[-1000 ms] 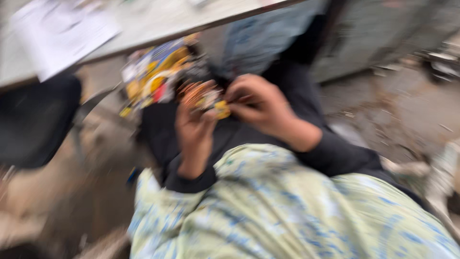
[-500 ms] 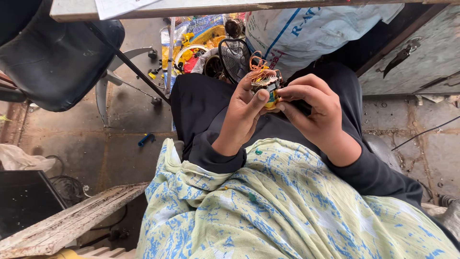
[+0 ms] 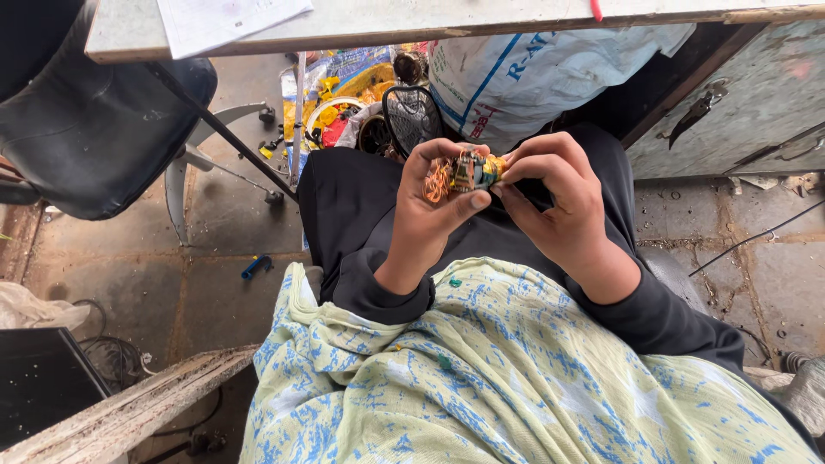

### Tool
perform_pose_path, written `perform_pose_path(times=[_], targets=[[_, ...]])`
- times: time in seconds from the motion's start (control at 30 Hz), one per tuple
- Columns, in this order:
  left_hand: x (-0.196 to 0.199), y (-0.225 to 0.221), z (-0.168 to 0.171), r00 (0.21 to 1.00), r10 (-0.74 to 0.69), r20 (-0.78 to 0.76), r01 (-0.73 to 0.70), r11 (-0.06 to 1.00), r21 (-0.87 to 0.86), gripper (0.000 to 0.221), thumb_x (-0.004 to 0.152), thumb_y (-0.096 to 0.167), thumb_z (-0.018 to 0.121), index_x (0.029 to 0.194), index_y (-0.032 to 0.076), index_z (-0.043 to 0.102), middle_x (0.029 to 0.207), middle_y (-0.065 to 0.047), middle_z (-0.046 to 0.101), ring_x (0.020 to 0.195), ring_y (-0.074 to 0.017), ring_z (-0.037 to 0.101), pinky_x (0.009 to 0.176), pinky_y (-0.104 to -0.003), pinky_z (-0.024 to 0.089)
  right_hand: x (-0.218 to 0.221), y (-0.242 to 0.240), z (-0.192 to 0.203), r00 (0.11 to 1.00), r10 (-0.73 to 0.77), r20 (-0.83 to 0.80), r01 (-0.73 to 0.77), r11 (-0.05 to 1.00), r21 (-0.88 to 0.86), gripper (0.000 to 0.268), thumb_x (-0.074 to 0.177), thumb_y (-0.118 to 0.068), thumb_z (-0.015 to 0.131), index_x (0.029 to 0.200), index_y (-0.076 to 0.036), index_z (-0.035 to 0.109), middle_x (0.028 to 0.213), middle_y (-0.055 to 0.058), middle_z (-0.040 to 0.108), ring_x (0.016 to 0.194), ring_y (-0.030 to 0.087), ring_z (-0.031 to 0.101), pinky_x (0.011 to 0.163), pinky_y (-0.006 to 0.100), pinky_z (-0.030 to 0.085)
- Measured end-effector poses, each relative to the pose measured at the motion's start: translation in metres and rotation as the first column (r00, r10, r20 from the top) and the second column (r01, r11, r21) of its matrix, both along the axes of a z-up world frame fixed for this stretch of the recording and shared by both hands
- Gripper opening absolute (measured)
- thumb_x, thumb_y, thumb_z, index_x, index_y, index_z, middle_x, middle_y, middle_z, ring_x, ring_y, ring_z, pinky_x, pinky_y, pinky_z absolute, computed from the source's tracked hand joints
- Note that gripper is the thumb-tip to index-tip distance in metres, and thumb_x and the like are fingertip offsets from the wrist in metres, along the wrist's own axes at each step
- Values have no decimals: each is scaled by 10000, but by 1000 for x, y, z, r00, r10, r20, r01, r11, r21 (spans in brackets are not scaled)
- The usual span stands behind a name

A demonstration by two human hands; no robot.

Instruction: The person manipulates an electronic component and wires, using pliers to strip or cut insulation while working at a crowded workbench.

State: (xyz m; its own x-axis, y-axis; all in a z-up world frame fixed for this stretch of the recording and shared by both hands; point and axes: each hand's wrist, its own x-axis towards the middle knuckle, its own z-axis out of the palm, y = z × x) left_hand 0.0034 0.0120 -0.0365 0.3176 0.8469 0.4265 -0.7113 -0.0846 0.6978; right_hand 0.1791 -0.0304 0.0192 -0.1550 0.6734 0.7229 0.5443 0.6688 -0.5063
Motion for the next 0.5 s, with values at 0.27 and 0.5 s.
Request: perform_pose_path(times=[0.27, 0.5], targets=[[-3, -4, 4, 983, 91, -158, -45, 961, 273, 516, 941, -28, 808, 1317, 72, 468, 1444, -151, 545, 1261, -152, 615, 1061, -287, 556, 8, 0, -1, 995, 47, -87, -61, 984, -165, 337, 838, 106, 792, 1109, -18, 636, 1149, 93, 558, 1041, 174, 640, 895, 289, 565], [-1, -7, 4, 983, 97, -155, -44, 949, 312, 525, 926, -16, 818, 1303, 74, 464, 1451, -145, 538, 1258, -158, 618, 1034, -292, 577, 16, 0, -6, 966, 151, -208, -202, 946, -253, 292, 869, 103, 779, 1080, -23, 621, 1134, 81, 545, 999, 167, 611, 860, 286, 531]])
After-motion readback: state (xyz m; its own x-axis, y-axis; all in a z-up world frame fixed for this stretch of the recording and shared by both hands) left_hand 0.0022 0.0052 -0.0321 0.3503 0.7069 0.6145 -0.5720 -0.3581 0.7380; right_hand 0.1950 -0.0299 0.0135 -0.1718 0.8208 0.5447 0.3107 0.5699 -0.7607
